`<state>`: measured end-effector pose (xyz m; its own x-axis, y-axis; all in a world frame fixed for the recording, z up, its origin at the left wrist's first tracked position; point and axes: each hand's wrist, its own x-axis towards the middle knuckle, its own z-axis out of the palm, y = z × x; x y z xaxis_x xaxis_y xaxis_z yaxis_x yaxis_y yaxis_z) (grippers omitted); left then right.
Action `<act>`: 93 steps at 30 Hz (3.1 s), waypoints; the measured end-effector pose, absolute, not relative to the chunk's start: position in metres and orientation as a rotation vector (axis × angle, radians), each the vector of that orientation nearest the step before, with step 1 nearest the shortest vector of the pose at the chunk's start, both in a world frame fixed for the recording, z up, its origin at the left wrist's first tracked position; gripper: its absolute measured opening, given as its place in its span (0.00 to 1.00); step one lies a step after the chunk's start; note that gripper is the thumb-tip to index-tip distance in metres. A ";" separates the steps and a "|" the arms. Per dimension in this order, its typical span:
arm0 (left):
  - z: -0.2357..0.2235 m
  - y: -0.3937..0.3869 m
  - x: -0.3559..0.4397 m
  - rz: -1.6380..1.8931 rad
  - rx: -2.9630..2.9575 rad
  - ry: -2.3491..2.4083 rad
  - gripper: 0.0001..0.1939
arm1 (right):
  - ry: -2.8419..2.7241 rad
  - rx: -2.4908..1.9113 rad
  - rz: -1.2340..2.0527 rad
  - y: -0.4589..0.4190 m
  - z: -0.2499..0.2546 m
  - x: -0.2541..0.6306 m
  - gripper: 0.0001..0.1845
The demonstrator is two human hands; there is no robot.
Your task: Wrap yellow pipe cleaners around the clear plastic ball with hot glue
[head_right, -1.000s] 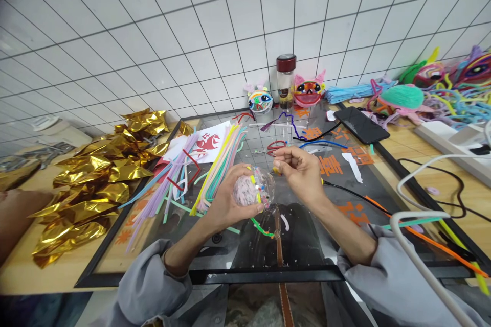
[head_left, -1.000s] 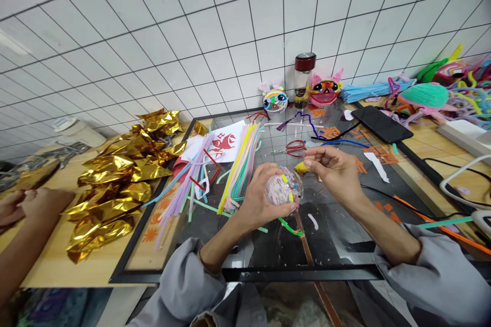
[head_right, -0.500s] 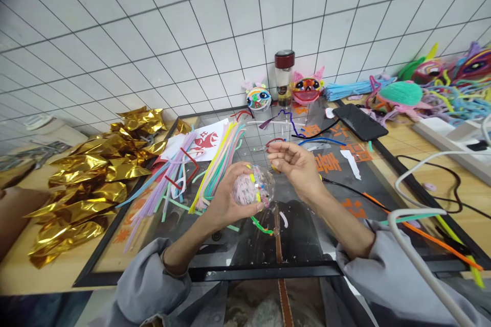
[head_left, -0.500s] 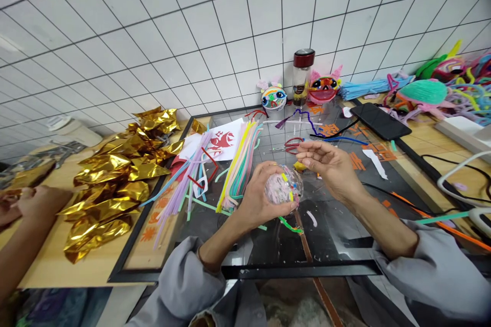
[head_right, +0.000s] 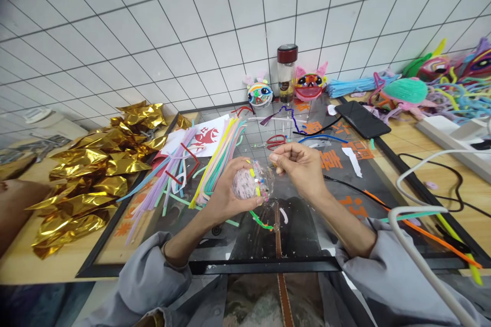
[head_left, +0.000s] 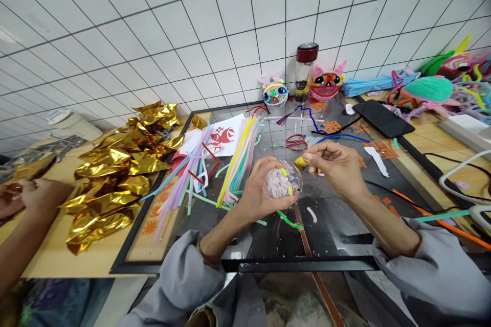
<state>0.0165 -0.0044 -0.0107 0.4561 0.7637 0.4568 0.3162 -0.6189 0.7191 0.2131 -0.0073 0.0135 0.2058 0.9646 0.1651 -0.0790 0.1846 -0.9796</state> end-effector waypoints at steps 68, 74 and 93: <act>-0.010 -0.004 0.014 1.017 1.938 0.921 0.31 | -1.847 -0.938 0.488 -0.022 0.003 0.217 0.19; -0.010 -0.004 0.013 1.003 1.876 0.909 0.33 | -1.949 -0.974 0.396 -0.021 0.003 0.217 0.22; -0.012 -0.001 0.011 0.964 1.773 0.925 0.33 | -1.992 -1.020 0.332 -0.022 -0.001 0.214 0.22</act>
<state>0.0113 -0.0011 -0.0124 0.4190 0.8798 0.2246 0.1880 -0.3261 0.9265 0.2135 -0.0216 -0.0006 -0.3045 0.7634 0.5696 0.5371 0.6315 -0.5593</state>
